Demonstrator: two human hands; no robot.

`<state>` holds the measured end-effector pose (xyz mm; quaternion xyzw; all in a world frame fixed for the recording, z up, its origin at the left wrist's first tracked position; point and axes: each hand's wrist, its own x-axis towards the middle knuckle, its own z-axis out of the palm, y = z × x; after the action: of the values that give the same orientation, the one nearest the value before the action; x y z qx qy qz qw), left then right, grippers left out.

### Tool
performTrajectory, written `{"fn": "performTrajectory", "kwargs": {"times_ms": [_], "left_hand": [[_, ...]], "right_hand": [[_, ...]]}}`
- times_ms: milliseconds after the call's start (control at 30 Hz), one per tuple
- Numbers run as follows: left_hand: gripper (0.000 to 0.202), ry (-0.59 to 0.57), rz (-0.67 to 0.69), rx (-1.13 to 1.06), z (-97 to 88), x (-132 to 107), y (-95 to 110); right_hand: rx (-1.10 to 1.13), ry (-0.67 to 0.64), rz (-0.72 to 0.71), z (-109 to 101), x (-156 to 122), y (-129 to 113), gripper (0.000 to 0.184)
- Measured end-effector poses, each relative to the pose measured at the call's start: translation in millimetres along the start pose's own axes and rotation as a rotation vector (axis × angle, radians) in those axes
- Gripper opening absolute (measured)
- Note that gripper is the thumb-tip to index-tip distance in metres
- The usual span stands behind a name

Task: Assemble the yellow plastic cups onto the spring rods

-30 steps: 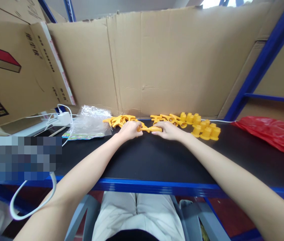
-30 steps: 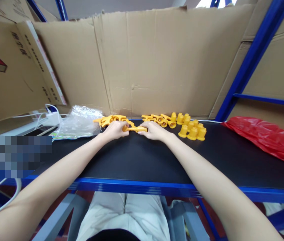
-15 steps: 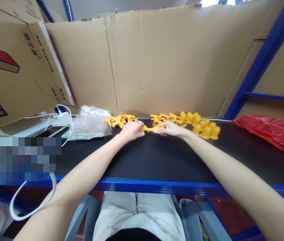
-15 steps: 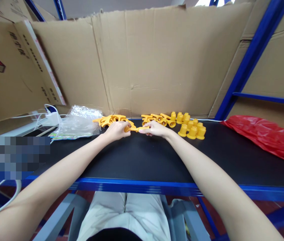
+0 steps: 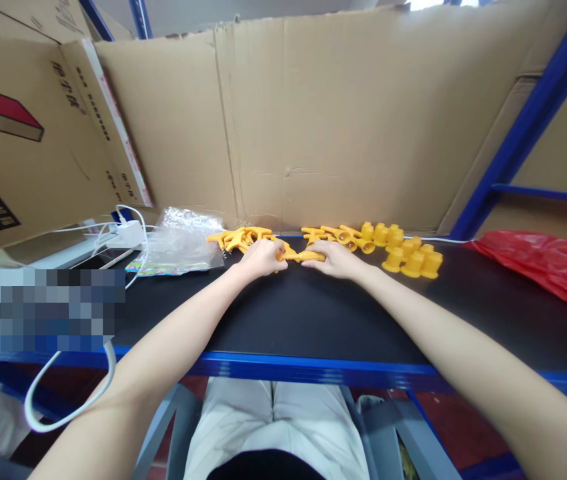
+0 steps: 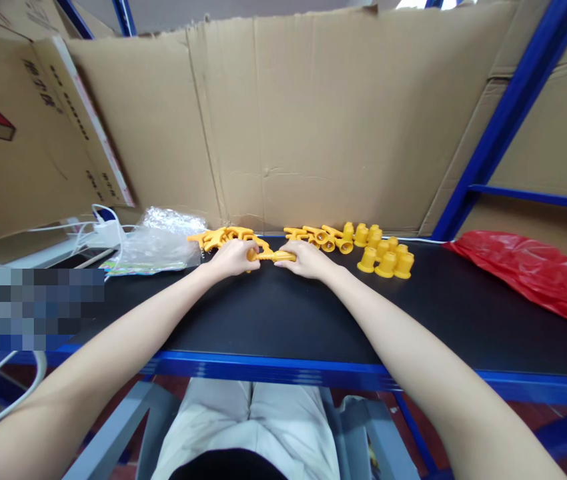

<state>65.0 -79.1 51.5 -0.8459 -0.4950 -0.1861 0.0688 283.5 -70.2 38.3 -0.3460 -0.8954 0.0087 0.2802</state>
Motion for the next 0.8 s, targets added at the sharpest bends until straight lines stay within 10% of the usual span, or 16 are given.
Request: {"fn": "performTrajectory", "kwargs": {"times_ms": [567, 800], "left_hand": [[0.030, 0.016, 0.043, 0.061, 6.8, -1, 4], [0.030, 0.027, 0.025, 0.092, 5.7, -2, 8]], "right_hand": [[0.184, -0.184, 0.272, -15, 2, -16, 0.038], [0.036, -0.158, 0.165, -11, 0, -5, 0.037]]}}
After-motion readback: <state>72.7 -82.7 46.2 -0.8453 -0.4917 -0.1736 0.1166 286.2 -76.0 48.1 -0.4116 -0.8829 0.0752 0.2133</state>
